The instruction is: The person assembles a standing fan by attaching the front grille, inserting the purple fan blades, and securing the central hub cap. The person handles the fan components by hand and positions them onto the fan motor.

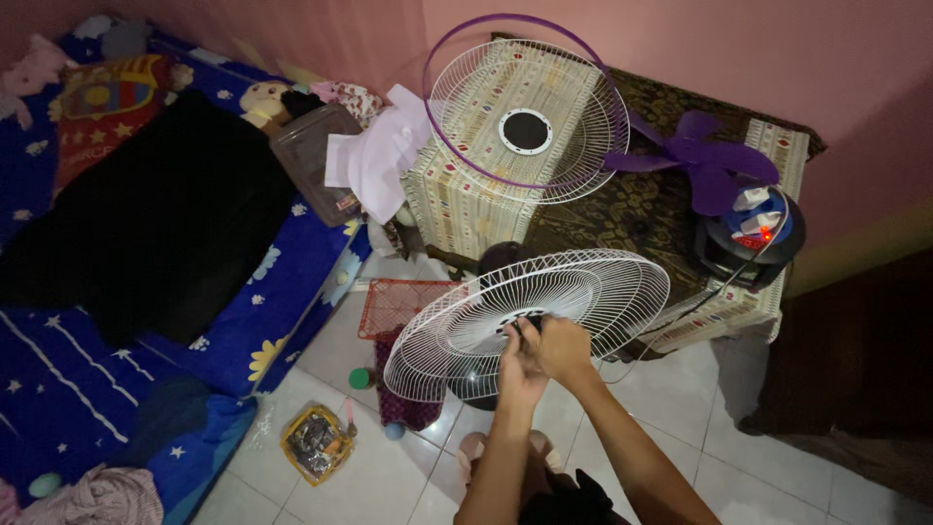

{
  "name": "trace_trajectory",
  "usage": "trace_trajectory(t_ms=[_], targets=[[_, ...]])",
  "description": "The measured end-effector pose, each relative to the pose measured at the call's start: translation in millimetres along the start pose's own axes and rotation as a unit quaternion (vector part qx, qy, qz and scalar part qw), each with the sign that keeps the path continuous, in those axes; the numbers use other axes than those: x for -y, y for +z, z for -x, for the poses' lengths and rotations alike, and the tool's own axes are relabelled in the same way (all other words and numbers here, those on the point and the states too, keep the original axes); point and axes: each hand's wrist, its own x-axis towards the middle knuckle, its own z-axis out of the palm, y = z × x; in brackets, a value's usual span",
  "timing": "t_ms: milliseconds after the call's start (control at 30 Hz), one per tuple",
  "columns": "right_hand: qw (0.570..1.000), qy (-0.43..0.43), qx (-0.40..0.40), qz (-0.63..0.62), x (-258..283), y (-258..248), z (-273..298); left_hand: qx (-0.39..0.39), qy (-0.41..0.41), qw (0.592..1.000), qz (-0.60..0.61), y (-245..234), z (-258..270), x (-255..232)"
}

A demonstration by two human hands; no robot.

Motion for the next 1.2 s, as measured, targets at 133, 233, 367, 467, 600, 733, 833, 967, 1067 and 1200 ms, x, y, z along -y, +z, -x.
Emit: trace_trajectory(t_ms=[133, 233, 367, 467, 600, 733, 833, 967, 1067, 1200], targets=[[0.999, 0.024, 0.014, -0.029, -5.7, -0.9, 1.7, -0.073, -0.006, 0.997, 0.04, -13.1, -13.6, 1.1], [0.997, 0.033, 0.038, -0.058, -6.1, -4.6, 3.3, -0.108, -0.015, 0.993, 0.053, -3.2, -9.8, -1.0], [0.99, 0.047, 0.046, -0.123, -1.2, -6.8, 6.9, -0.112, 0.002, 0.993, 0.042, 11.8, -1.3, 1.4], [0.984, 0.056, 0.034, -0.165, 0.2, -7.9, 9.9, -0.078, 0.02, 0.996, 0.041, 11.0, -1.9, 5.1], [0.984, 0.054, 0.017, -0.172, -6.4, 0.2, 9.3, -0.086, 0.072, 0.993, 0.037, -0.3, -12.9, 9.1], [0.981, 0.075, 0.003, -0.179, -12.3, 10.4, 6.0, -0.101, 0.06, 0.993, 0.003, -7.7, -21.1, 6.1], [0.972, 0.091, -0.003, -0.215, -8.2, 9.4, 8.3, -0.113, 0.062, 0.991, -0.021, -13.8, -22.9, 2.0], [0.961, 0.104, -0.005, -0.255, -7.7, 9.9, 10.6, -0.109, 0.079, 0.99, -0.04, -19.5, -29.1, 2.3], [0.955, 0.105, -0.008, -0.277, -10.7, 17.5, 10.6, -0.103, 0.081, 0.99, -0.052, -19.2, -29.1, 2.2], [0.944, 0.114, -0.019, -0.31, -12.5, 24.5, 13.0, -0.129, 0.077, 0.986, -0.071, -14.0, -28.2, 1.5]])
